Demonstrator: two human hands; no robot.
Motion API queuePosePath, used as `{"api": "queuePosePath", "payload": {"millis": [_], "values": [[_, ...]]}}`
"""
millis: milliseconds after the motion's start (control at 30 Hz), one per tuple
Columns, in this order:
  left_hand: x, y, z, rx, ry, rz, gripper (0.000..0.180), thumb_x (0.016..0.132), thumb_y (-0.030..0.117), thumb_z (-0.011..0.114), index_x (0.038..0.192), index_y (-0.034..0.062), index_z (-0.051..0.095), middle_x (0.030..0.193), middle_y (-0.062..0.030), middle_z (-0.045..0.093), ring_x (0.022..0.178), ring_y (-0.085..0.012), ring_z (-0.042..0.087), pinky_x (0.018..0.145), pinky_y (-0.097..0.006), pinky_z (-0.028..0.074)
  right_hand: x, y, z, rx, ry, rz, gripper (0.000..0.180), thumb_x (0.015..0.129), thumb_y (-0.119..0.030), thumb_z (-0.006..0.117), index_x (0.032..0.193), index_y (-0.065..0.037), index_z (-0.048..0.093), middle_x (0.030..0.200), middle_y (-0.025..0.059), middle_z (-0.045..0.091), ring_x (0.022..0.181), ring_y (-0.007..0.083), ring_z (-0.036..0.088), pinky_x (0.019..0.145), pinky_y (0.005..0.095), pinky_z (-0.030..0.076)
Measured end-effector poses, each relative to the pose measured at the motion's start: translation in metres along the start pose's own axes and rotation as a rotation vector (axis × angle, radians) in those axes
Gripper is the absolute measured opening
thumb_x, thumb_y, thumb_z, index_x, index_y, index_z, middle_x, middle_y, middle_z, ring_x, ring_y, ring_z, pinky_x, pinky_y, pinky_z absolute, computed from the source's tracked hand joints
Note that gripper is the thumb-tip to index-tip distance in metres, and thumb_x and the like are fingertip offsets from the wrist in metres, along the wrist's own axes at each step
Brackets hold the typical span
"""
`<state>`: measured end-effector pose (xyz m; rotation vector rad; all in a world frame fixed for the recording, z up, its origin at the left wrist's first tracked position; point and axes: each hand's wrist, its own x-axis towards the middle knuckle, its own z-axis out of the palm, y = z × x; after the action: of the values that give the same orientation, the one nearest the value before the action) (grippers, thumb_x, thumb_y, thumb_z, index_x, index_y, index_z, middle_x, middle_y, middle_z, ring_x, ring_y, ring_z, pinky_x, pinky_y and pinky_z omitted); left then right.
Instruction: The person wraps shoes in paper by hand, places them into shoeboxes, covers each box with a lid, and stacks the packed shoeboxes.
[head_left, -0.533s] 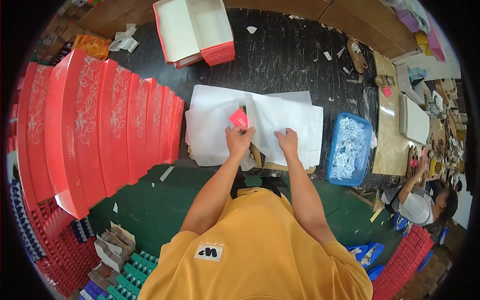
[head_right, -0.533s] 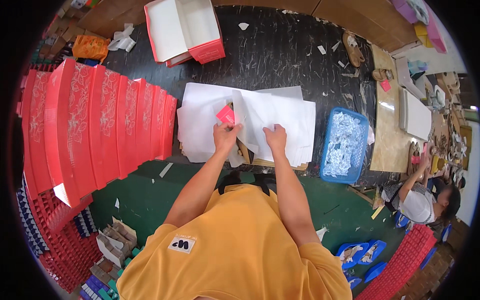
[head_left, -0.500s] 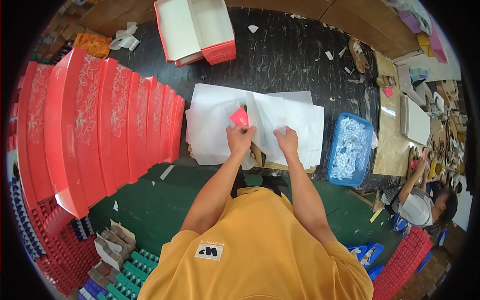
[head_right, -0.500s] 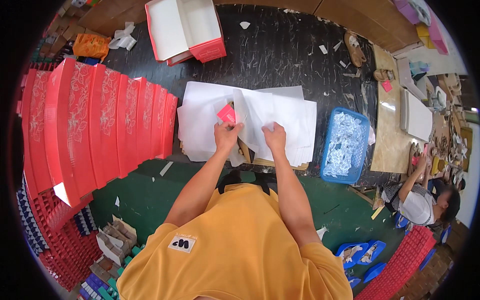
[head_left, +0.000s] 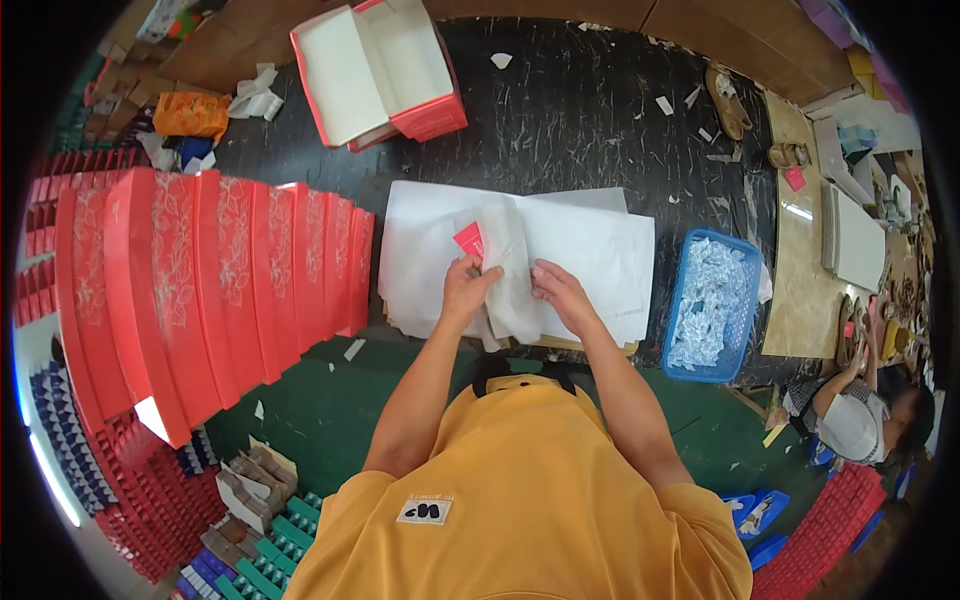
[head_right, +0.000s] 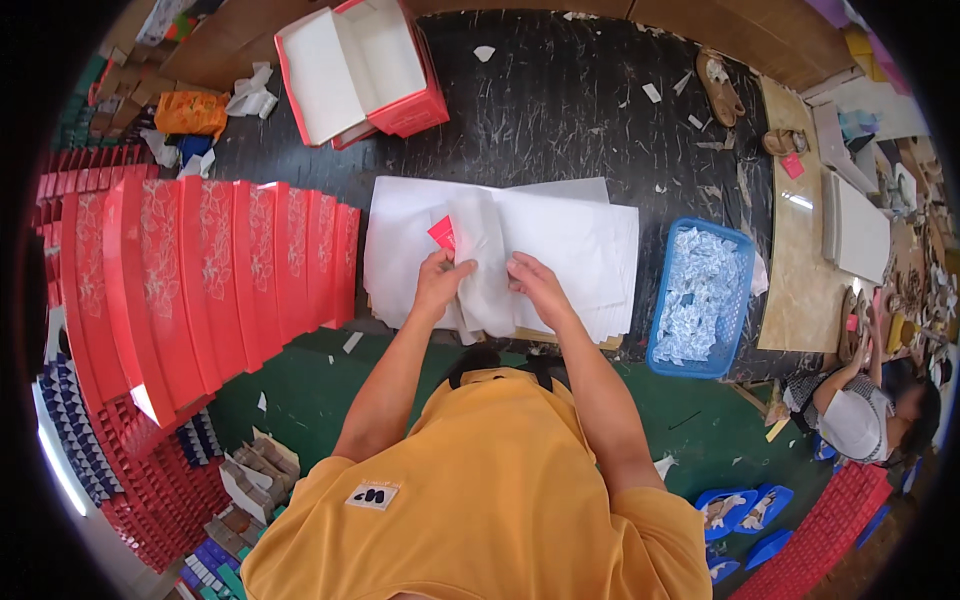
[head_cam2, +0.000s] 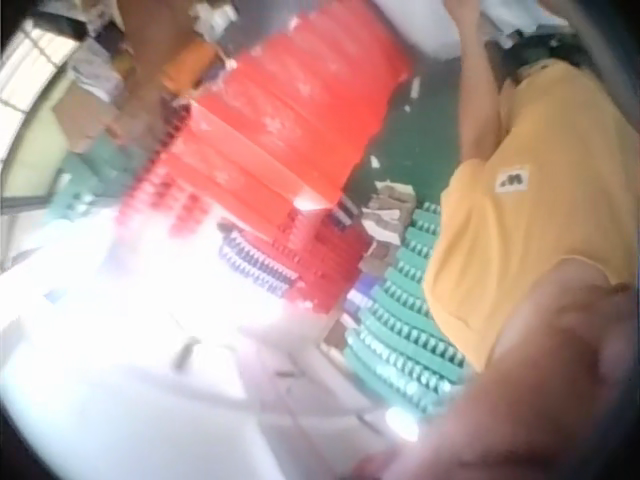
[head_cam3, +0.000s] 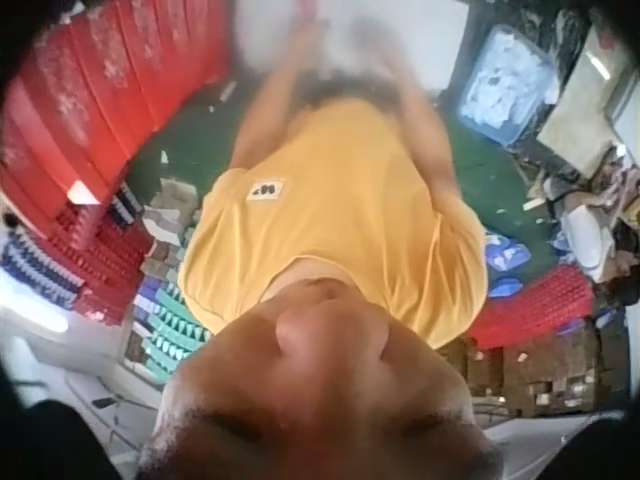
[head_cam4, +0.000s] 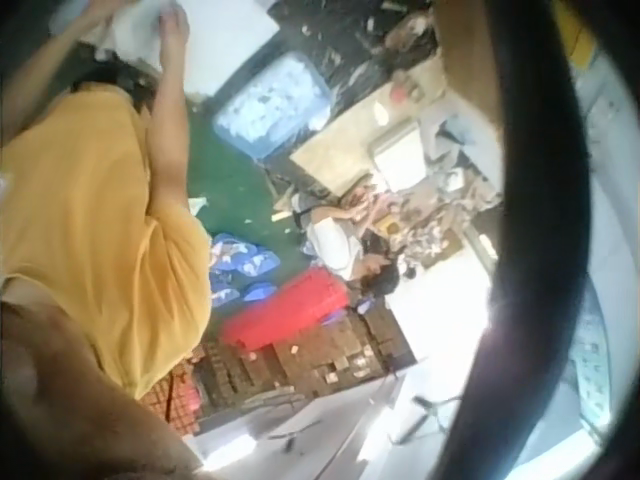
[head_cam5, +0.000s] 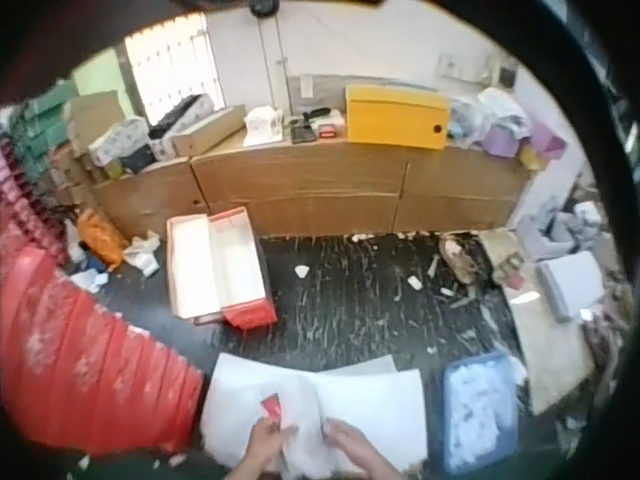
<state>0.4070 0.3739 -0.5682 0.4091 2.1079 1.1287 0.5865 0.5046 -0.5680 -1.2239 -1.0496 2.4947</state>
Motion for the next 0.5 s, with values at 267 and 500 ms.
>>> {"api": "queuePosePath", "payload": {"millis": [267,500], "values": [[-0.002,0.071,0.022,-0.156,-0.352,0.128,0.044,0.089,0.025,0.079,0.127,0.0055,0.067,0.121,-0.0089,0.071,0.109,-0.0184,0.066,0.086,-0.031,0.053,-0.013,-0.015,-0.024,0.508,-0.146,0.199,0.055,0.091,-0.025,0.068,0.136,0.003,0.056,0.125,0.0175,0.068,0.112,0.0288,0.069,0.102,0.0421,0.054],[0.156,0.174,-0.138,0.556,1.019,0.643,0.080,0.085,0.031,0.083,0.143,-0.0041,0.041,0.145,-0.0275,0.044,0.140,-0.0419,0.040,0.114,-0.049,0.037,-0.030,-0.039,-0.097,0.355,0.205,0.146,0.060,0.086,-0.021,0.071,0.138,0.003,0.053,0.126,0.0174,0.067,0.113,0.0321,0.068,0.103,0.0456,0.054]]}}
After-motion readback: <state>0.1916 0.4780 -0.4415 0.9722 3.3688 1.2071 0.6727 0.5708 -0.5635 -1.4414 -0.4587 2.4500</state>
